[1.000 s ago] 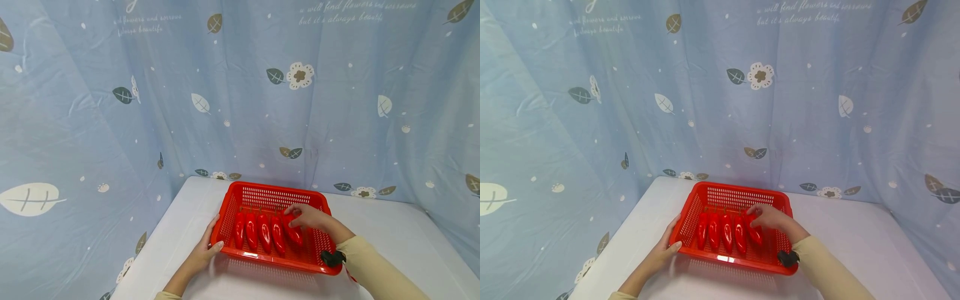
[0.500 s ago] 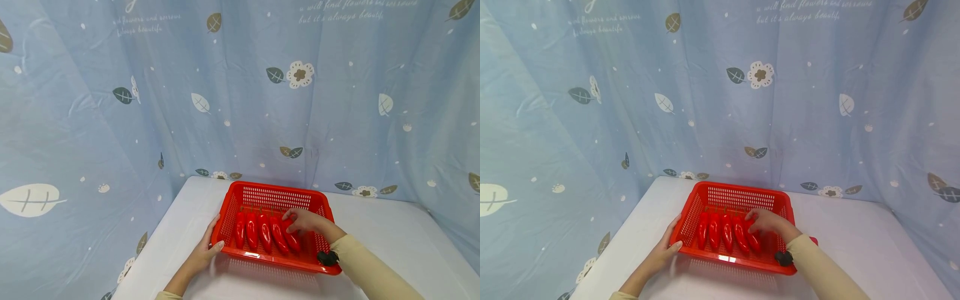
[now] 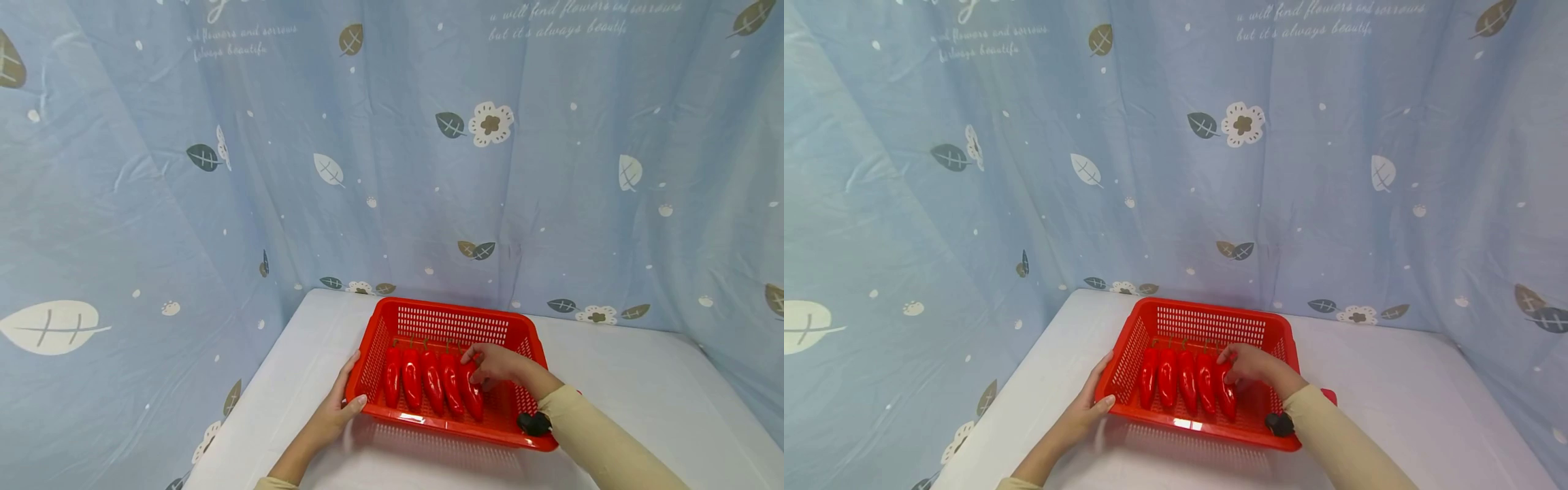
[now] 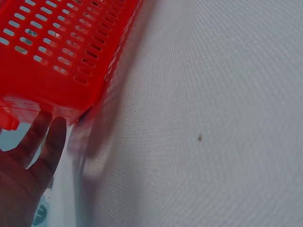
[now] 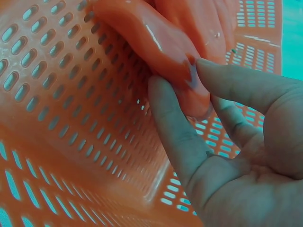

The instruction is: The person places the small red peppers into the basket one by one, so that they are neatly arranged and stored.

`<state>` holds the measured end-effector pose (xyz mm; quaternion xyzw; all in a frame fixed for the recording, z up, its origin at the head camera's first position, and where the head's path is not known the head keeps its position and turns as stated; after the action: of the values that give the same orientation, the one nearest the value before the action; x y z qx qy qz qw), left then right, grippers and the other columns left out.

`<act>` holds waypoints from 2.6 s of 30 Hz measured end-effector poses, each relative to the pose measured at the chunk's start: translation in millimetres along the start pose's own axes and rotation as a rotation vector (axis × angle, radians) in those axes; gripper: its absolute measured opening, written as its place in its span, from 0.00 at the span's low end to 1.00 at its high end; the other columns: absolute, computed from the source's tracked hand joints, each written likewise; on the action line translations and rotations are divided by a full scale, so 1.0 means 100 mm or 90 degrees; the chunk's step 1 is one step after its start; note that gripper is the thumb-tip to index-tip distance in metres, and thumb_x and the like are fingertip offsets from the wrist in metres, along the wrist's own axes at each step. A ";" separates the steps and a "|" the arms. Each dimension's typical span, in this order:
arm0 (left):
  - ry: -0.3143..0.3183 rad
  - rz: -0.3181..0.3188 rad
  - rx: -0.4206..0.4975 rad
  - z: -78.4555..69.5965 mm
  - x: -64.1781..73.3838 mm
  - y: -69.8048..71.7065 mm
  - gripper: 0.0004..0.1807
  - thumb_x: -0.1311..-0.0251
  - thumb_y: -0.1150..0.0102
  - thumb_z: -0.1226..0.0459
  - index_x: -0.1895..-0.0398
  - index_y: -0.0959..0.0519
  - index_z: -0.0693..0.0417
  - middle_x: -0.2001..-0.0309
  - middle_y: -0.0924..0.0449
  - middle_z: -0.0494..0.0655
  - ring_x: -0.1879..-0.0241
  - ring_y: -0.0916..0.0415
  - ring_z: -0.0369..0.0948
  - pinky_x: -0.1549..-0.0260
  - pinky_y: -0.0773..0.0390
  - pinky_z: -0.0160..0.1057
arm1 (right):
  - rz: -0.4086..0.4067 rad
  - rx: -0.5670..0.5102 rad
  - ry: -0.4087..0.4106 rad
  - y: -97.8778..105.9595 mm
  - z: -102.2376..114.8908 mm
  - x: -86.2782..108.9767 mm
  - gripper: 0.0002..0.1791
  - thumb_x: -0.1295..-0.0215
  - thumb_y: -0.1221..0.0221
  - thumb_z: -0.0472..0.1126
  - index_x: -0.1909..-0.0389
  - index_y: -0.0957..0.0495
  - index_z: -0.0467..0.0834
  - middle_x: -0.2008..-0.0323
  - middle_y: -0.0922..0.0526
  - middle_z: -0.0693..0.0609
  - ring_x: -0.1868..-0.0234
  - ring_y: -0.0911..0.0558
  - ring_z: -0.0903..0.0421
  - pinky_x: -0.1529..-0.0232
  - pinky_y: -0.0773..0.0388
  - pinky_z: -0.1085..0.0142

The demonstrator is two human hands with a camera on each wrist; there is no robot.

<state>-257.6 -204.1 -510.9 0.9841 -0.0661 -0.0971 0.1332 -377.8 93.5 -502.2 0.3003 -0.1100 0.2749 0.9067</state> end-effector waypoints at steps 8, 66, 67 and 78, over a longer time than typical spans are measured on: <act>-0.005 -0.001 -0.001 -0.01 0.01 0.00 0.43 0.30 0.45 0.65 0.17 0.54 0.39 0.19 0.55 0.55 0.28 0.42 0.58 0.42 0.33 0.33 | -0.007 -0.001 -0.003 0.03 0.03 0.05 0.19 0.44 0.35 0.25 0.51 0.22 0.38 0.59 0.20 0.44 0.66 0.20 0.49 0.62 0.14 0.51; 0.009 -0.003 0.002 0.03 0.00 0.01 0.44 0.31 0.44 0.64 0.17 0.53 0.36 0.19 0.54 0.53 0.28 0.43 0.56 0.39 0.34 0.39 | -0.102 0.045 0.117 0.67 0.23 0.68 0.20 0.31 0.38 0.38 0.40 0.22 0.38 0.45 0.19 0.37 0.53 0.18 0.44 0.56 0.15 0.51; 0.010 -0.003 0.004 0.03 0.00 0.01 0.44 0.31 0.44 0.64 0.17 0.53 0.36 0.19 0.54 0.53 0.28 0.43 0.56 0.39 0.34 0.38 | -0.102 0.044 0.118 0.67 0.22 0.69 0.21 0.31 0.38 0.39 0.39 0.22 0.38 0.45 0.19 0.37 0.54 0.18 0.45 0.57 0.15 0.51; 0.008 -0.003 0.008 0.04 -0.01 0.00 0.44 0.31 0.45 0.64 0.17 0.53 0.36 0.19 0.54 0.53 0.27 0.45 0.56 0.37 0.35 0.43 | -0.146 0.039 0.130 0.77 0.13 0.87 0.20 0.30 0.38 0.39 0.39 0.21 0.39 0.46 0.19 0.39 0.54 0.18 0.47 0.59 0.15 0.55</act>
<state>-259.0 -205.1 -514.2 0.9856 -0.0639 -0.0905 0.1274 -350.2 174.7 -423.4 0.3086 0.0263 0.2017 0.9292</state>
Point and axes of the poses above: each hand's wrist, its own x-axis away from the middle knuckle, its own y-axis out of the back of the hand, z = x × y, the point moved 8 cm from there along -x, towards the middle knuckle
